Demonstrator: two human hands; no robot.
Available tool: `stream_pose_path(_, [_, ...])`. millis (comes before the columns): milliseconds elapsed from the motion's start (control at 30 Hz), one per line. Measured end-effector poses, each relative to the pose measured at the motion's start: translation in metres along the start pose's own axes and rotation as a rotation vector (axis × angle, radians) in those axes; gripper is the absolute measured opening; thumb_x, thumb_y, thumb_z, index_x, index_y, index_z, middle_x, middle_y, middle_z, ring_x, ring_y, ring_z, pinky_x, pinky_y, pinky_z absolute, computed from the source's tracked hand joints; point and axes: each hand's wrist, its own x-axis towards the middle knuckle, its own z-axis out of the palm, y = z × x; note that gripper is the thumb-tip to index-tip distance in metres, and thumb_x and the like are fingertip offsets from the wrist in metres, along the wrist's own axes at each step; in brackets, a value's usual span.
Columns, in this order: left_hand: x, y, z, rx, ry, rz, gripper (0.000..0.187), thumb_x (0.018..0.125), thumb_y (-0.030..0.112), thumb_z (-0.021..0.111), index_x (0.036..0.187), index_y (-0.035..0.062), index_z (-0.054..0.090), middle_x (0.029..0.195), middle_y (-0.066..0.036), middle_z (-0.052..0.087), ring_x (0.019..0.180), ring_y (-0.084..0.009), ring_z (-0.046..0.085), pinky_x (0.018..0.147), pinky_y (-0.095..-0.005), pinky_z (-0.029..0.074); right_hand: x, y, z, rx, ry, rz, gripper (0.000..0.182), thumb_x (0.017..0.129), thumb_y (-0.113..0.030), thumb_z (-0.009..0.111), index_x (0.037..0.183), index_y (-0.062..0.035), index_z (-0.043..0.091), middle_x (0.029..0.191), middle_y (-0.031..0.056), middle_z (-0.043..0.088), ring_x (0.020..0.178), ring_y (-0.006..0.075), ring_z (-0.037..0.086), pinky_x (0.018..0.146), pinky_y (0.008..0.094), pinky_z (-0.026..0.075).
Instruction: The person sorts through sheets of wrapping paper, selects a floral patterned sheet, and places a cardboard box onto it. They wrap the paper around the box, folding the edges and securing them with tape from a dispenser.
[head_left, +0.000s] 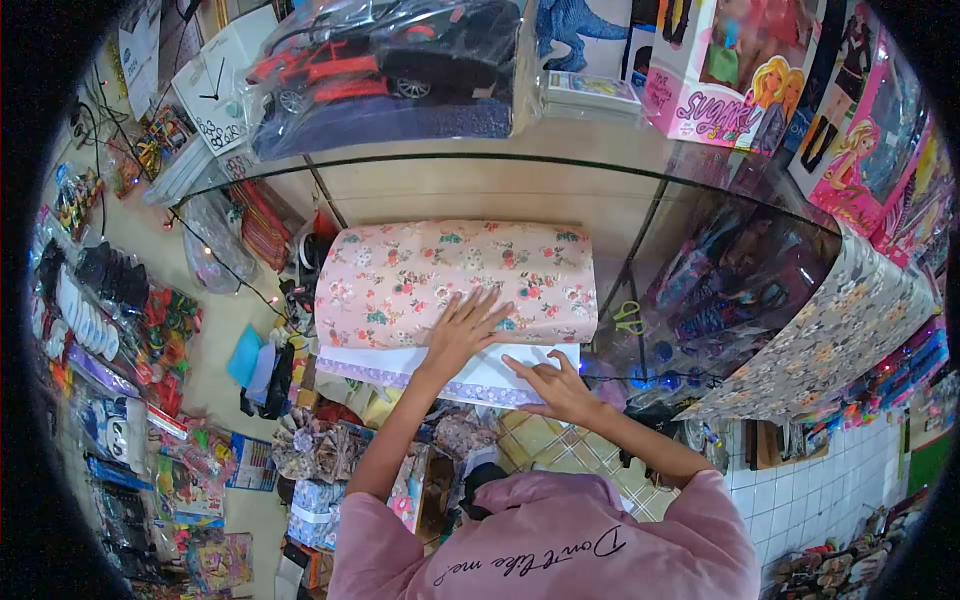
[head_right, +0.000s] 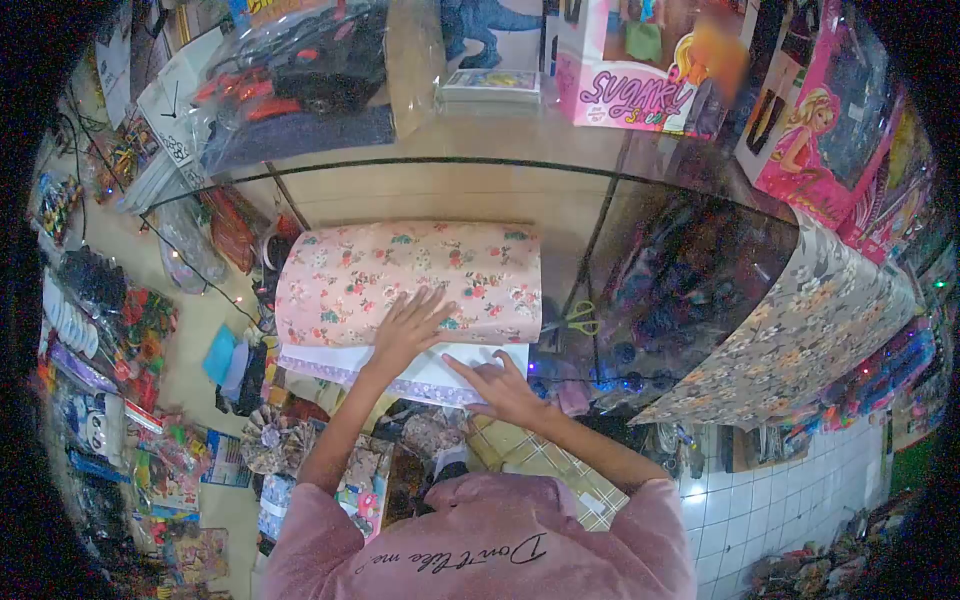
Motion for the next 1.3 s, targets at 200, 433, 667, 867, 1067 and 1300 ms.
stream_pose_path(200, [-0.001, 0.0, -0.002, 0.037, 0.013, 0.029, 0.065, 0.085, 0.045, 0.057, 0.145, 0.0326, 0.035, 0.15, -0.004, 0.035, 0.137, -0.0275, 0.034, 0.11, -0.0501, 0.029, 0.003, -0.004, -0.006, 0.092, -0.032, 0.002, 0.095, 0.08, -0.026, 0.071, 0.152, -0.0156, 0.009, 0.101, 0.0133, 0.068, 0.099, 0.0295, 0.063, 0.101, 0.0494, 0.032])
stream_pose_path(433, [-0.006, -0.003, -0.008, 0.066, -0.089, 0.085, 0.064, 0.087, 0.04, 0.057, 0.146, 0.0307, 0.034, 0.151, -0.004, 0.033, 0.135, -0.027, 0.036, 0.109, -0.0539, 0.028, 0.005, -0.002, -0.016, 0.219, -0.026, 0.071, 0.09, 0.084, -0.026, 0.067, 0.152, -0.015, 0.007, 0.105, 0.0135, 0.069, 0.1, 0.0302, 0.064, 0.103, 0.0505, 0.03])
stream_pose_path(667, [-0.009, -0.006, -0.011, -0.063, -0.117, 0.077, 0.06, 0.089, 0.026, 0.052, 0.146, 0.0298, 0.034, 0.152, -0.004, 0.031, 0.138, -0.0266, 0.032, 0.111, -0.0552, 0.025, 0.002, 0.011, 0.003, 0.061, -0.033, 0.02, 0.089, 0.084, -0.028, 0.067, 0.152, -0.0137, 0.01, 0.086, 0.0142, 0.067, 0.089, 0.0325, 0.064, 0.103, 0.0528, 0.03])
stream_pose_path(867, [-0.013, -0.015, -0.007, -0.054, -0.154, 0.124, 0.063, 0.088, 0.015, 0.048, 0.147, 0.0296, 0.032, 0.154, -0.003, 0.028, 0.14, -0.0265, 0.029, 0.112, -0.0551, 0.023, 0.002, 0.004, 0.0, 0.061, -0.007, 0.057, 0.092, 0.082, -0.03, 0.069, 0.152, -0.015, 0.011, 0.089, 0.0142, 0.065, 0.086, 0.0304, 0.063, 0.095, 0.0499, 0.035])
stream_pose_path(1067, [-0.017, -0.016, 0.003, -0.192, -0.002, 0.117, 0.056, 0.088, 0.013, 0.051, 0.142, 0.0143, 0.036, 0.151, -0.006, 0.034, 0.137, -0.0268, 0.035, 0.112, -0.054, 0.024, 0.006, -0.007, -0.004, -0.046, 0.022, 0.019, 0.096, 0.078, -0.031, 0.072, 0.152, -0.0152, 0.013, 0.101, 0.0134, 0.064, 0.092, 0.0273, 0.061, 0.091, 0.0478, 0.036])
stream_pose_path(1300, [-0.023, -0.007, 0.012, -0.225, 0.144, 0.045, 0.048, 0.087, 0.011, 0.059, 0.131, 0.0097, 0.04, 0.144, -0.008, 0.044, 0.134, -0.0274, 0.04, 0.111, -0.0505, 0.026, 0.01, -0.014, -0.014, 0.009, -0.057, 0.024, 0.091, 0.08, -0.017, 0.067, 0.152, -0.0145, 0.012, 0.09, 0.0155, 0.065, 0.087, 0.0295, 0.063, 0.093, 0.0472, 0.035])
